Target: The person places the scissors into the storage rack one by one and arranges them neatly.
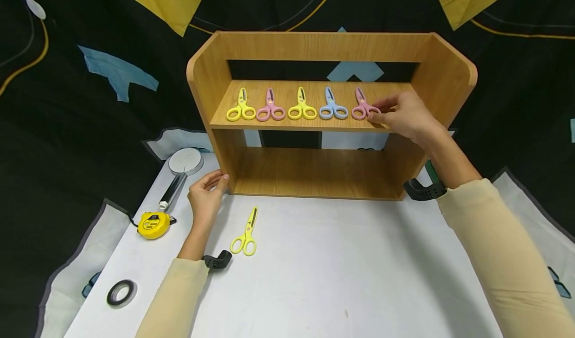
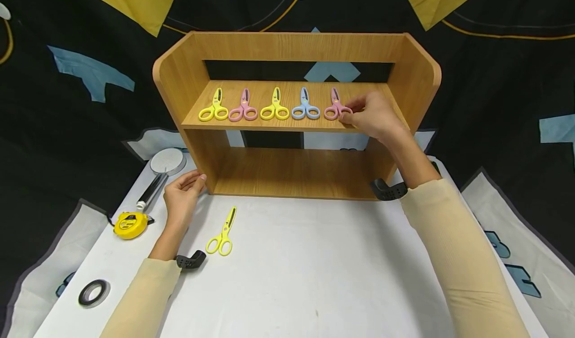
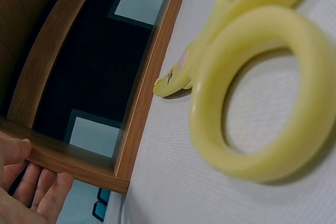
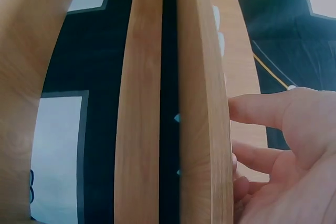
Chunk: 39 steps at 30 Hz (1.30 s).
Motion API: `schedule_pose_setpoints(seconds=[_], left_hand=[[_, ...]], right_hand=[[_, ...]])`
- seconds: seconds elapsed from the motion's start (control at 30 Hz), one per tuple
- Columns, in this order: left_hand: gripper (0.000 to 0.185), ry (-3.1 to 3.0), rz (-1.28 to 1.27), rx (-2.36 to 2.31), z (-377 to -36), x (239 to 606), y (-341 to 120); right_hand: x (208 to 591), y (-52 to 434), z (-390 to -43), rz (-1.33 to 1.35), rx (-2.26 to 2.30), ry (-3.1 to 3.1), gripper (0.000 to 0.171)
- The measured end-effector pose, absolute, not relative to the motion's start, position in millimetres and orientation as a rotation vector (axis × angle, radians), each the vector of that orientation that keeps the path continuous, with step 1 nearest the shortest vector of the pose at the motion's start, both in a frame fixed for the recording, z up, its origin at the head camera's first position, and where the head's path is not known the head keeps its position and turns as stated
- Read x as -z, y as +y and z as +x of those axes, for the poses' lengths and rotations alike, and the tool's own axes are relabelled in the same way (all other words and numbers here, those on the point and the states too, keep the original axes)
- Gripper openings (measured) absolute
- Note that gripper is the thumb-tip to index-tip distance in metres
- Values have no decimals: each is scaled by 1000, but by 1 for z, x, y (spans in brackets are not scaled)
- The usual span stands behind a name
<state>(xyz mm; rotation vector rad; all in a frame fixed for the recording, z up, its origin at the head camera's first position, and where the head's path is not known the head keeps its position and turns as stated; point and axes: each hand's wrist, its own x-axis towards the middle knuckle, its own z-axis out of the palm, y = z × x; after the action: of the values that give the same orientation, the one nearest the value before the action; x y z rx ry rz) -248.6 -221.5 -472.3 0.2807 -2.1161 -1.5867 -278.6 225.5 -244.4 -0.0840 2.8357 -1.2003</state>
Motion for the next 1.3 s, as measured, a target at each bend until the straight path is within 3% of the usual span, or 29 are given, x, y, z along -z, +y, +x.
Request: schedule_pose_setpoints(seconds=[0.27,0.5,0.8,1.3], left_hand=[[29,-2116,288,1584,-249,474,-221],[30,-2089,271,1611,-251,475,-222],[27,-2089,278,1611,-249,473,-226],[29,-2124,279,1593,-250,473,-222]], right_hand=[[243,228,-265,-72,1201,2927,69],[257,222,-213,-190,1431,3028,58],[315,172,-159,-590,1504,2825,40],[417,76,-140,-594,1535,2522,54]])
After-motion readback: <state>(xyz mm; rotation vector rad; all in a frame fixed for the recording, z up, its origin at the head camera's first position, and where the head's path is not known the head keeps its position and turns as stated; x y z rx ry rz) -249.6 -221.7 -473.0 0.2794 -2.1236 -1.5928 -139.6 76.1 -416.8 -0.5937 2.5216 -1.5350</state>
